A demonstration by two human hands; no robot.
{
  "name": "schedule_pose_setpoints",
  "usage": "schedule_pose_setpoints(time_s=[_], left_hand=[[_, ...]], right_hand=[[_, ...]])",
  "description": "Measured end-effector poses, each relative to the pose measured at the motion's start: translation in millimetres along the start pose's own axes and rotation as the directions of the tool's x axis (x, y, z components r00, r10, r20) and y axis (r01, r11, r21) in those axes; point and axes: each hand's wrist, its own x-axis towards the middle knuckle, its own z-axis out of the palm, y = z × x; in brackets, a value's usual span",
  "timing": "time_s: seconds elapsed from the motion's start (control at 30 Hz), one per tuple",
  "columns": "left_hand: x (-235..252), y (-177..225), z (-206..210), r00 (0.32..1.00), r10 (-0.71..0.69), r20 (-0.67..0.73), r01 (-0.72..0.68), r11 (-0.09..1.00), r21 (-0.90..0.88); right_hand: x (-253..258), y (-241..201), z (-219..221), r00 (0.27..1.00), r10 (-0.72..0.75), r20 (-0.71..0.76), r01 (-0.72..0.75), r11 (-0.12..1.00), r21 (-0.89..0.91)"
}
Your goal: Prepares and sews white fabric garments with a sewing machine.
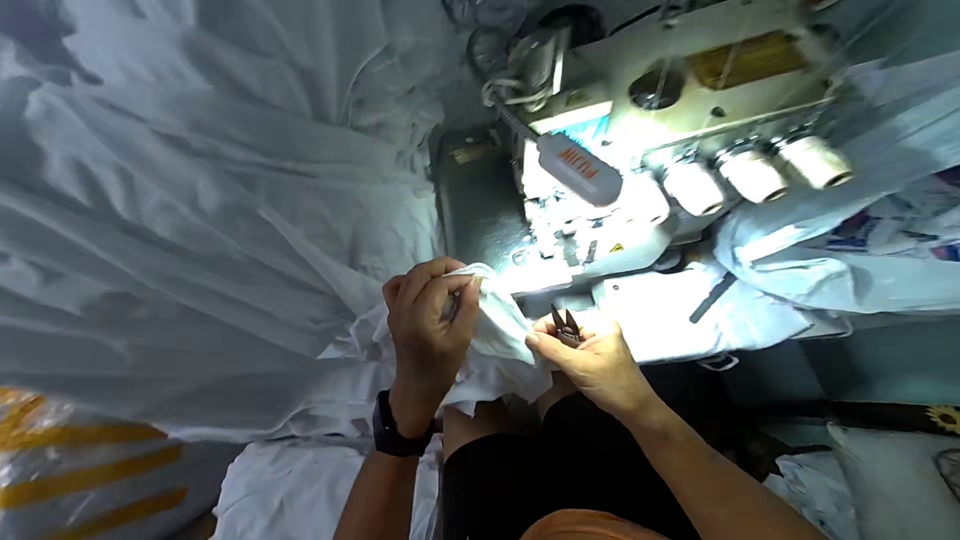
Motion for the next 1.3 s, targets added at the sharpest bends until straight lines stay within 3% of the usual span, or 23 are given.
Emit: schedule_pose_setpoints(time_s=[0.17, 0.37, 0.53, 0.63, 0.77, 0.87, 1.0, 1.2, 1.3], left_hand=[[39.3, -5.5, 25.7, 0.96, 0.043, 0.278, -0.062, 0.996, 0.059], [65.4, 3.1, 17.2, 0.833, -0.164, 0.528, 0.145, 0.986, 0.078], [76.1, 3.6, 15.1, 0.78, -0.216, 0.588, 0.213, 0.974, 0.076], [76.8, 1.8, 21.4, 0.799, -0.169, 0.577, 0.22, 0.975, -0.02], [75.1, 0.9, 29.9, 0.834, -0.223, 0.505, 0.276, 0.961, -0.032], [65.8, 0.7, 39.9, 0.882, -0.235, 0.407, 0.29, 0.954, -0.078], [58.6, -1.4, 40.4, 0.895, -0.199, 0.4, 0.263, 0.959, -0.11], [53.4, -4.1, 47.8, 0.942, -0.149, 0.299, 0.141, 0.989, 0.047], [43.4, 10.8, 34.3, 0.966, -0.17, 0.193, 0.16, 0.985, 0.07]], right_hand=[[3.5, 6.8, -5.6, 0.986, -0.008, -0.167, 0.013, 0.999, 0.029], [3.5, 11.1, -6.0, 0.97, -0.016, -0.242, 0.029, 0.998, 0.051], [2.1, 8.0, -4.9, 0.959, -0.071, -0.276, 0.083, 0.996, 0.034], [3.8, 5.3, -3.4, 0.943, -0.106, -0.316, 0.117, 0.993, 0.016], [8.0, 2.2, -2.3, 0.926, -0.098, -0.365, 0.119, 0.992, 0.034], [8.4, 3.1, -1.0, 0.927, -0.11, -0.359, 0.136, 0.99, 0.048], [5.7, 5.2, -0.9, 0.941, -0.124, -0.316, 0.142, 0.989, 0.032], [6.5, 6.1, -3.1, 0.938, -0.13, -0.321, 0.143, 0.99, 0.018], [7.2, 8.7, -8.1, 0.953, -0.141, -0.269, 0.144, 0.99, -0.01]])
